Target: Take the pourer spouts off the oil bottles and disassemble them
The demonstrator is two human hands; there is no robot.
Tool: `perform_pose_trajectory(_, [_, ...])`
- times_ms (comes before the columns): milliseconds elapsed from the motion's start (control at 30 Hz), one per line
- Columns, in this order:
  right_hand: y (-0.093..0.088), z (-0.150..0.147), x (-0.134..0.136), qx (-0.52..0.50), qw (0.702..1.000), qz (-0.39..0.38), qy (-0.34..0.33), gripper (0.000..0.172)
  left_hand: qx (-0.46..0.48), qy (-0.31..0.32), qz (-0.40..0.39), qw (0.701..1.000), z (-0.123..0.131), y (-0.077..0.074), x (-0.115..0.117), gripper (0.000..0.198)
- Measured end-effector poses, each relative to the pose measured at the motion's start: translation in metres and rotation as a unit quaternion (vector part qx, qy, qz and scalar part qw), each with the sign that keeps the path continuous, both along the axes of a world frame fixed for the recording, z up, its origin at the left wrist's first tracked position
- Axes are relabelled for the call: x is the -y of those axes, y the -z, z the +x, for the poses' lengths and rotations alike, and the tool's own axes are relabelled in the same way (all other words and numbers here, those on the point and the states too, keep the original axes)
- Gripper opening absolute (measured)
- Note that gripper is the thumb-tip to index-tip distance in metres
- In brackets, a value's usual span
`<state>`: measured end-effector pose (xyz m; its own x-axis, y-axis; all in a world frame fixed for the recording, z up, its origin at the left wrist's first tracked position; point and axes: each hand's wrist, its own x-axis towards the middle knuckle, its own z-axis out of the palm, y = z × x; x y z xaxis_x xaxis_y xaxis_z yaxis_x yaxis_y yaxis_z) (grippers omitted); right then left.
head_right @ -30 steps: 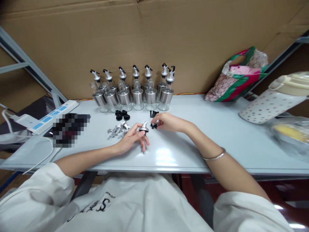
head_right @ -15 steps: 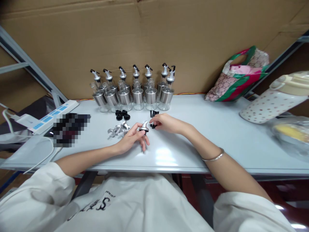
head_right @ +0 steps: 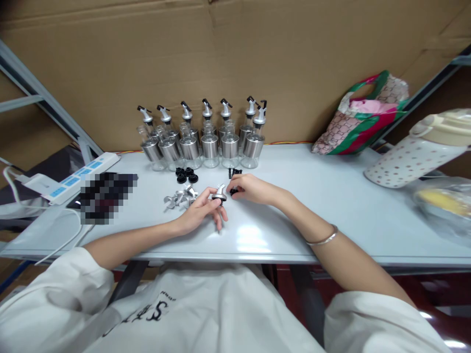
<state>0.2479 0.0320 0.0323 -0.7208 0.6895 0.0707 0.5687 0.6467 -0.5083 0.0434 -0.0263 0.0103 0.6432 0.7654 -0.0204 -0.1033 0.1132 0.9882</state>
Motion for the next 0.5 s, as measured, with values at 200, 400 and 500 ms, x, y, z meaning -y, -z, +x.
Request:
perform_pose_trajectory(200, [-0.0016,0.0011,0.0000,0.006,1.000,0.009,0.000,0.021,0.006,0.002,-0.004,1.000,0.0005,0.0013,-0.0005,0.045])
perform_pose_trajectory(400, [0.0006,0.0020,-0.0023,0.013,1.000,0.013,0.001,0.022,0.007,0.000,-0.003,1.000,0.0003,-0.0002,0.0004,0.045])
perform_pose_trajectory(500, [0.0013,0.0039,-0.0050,0.018,1.000,0.021,0.012,0.022,0.006,0.001,-0.005,1.000,0.0000,-0.0017,0.0010,0.045])
